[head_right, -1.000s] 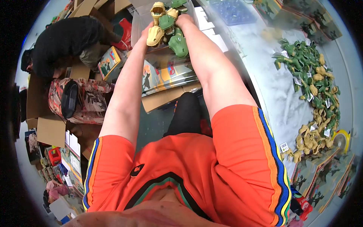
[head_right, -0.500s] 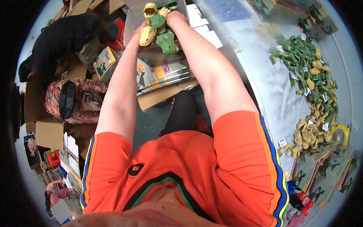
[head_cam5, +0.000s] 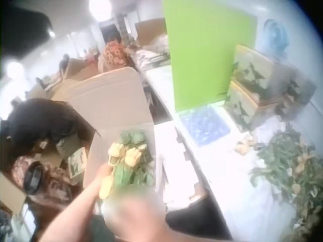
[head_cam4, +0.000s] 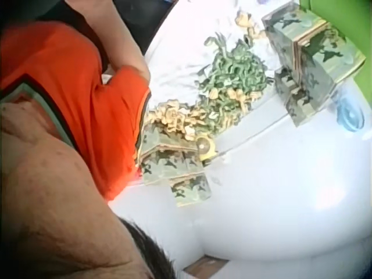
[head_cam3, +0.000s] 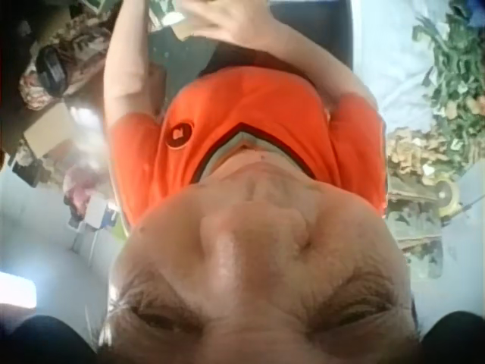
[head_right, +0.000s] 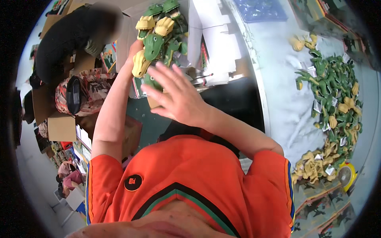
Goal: Packing toy dinosaurs into a cardboard box.
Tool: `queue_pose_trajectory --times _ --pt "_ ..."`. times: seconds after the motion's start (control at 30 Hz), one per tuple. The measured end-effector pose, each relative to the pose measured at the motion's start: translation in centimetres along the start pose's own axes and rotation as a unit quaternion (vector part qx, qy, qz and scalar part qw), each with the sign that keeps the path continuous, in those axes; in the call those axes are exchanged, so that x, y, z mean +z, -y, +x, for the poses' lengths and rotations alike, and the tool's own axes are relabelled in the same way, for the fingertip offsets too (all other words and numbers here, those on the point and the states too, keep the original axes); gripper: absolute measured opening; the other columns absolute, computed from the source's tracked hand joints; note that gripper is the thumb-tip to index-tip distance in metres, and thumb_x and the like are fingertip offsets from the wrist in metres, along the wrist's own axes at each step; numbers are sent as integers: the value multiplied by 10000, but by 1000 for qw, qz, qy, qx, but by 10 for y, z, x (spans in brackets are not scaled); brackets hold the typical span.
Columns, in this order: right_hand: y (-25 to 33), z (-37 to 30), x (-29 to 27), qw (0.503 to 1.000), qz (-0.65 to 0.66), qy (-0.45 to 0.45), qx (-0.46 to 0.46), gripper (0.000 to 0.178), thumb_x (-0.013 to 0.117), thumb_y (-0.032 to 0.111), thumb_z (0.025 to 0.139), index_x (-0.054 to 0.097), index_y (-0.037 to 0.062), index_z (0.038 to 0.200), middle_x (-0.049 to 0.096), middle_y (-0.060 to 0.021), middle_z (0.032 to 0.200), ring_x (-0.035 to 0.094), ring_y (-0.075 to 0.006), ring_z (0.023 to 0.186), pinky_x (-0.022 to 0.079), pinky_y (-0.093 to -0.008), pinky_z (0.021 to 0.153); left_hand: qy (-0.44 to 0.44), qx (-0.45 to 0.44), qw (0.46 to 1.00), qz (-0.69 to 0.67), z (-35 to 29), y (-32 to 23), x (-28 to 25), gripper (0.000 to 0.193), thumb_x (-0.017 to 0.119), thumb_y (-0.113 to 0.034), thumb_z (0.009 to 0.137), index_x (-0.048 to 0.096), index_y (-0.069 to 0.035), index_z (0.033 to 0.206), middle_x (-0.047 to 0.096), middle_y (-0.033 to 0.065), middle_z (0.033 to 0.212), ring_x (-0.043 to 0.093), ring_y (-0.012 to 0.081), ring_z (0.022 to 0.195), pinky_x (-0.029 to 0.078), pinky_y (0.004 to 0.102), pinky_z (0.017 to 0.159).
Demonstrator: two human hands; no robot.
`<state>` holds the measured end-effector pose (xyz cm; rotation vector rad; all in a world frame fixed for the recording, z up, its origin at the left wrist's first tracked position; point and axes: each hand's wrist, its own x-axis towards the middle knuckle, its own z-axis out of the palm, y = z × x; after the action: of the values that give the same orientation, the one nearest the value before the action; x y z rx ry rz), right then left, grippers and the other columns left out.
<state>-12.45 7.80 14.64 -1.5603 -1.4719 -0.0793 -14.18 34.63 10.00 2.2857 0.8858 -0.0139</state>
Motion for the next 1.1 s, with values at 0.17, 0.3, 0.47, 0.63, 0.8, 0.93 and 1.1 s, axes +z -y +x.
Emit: queue_pose_trajectory --times 0.17,0.3,0.47,0.63,0.8,0.93,1.1 --pt "-7 15 5 990 -124 64 19 476 613 104 819 648 182 1287 523 -171 1369 544 -342 1235 482 -469 1006 24 -14 997 -72 -2 16 9 661 767 -142 768 537 -92 1385 653 186 1270 633 295 1170 475 376 994" --pt "-3 21 2 985 -126 102 65 455 639 94 826 658 185 1271 543 -160 1319 567 -341 1188 526 -389 939 -5 53 994 -91 -16 28 13 757 688 -61 834 325 31 1492 532 275 1398 576 370 1242 451 358 1052" --pt "-11 12 -13 977 -103 75 169 514 648 -40 776 678 181 1240 562 -127 1298 600 -318 1151 533 -357 923 -8 72 994 -79 -83 3 -5 569 554 19 870 420 68 1421 535 300 1367 501 420 1309 407 430 1094" --pt "-11 39 -25 959 -93 4 266 528 600 -105 736 638 87 1226 569 -158 1283 596 -361 1147 528 -391 929 30 236 971 30 -123 -7 -29 516 624 -54 871 480 71 1350 554 298 1307 519 404 1270 399 471 1094" --pt "-3 52 -24 939 -184 51 286 593 642 -91 712 583 68 1280 563 -145 1289 556 -363 1185 500 -407 955 172 269 920 229 -112 -21 -41 624 622 -406 936 514 74 1319 528 257 1384 471 385 1331 380 478 1110" --pt "-3 73 -44 926 -305 143 170 571 679 -21 696 579 1 1257 561 -123 1264 526 -311 1201 427 -423 1003 216 253 903 274 -106 -29 -45 681 625 -461 930 511 90 1315 530 271 1376 474 393 1331 374 475 1113" --pt "-20 73 -61 889 -374 230 129 425 568 58 824 591 -22 1240 563 -127 1231 517 -276 1224 359 -511 1088 309 208 900 225 -91 -49 -58 677 655 -477 906 521 79 1270 594 259 1267 582 420 1168 470 461 986"
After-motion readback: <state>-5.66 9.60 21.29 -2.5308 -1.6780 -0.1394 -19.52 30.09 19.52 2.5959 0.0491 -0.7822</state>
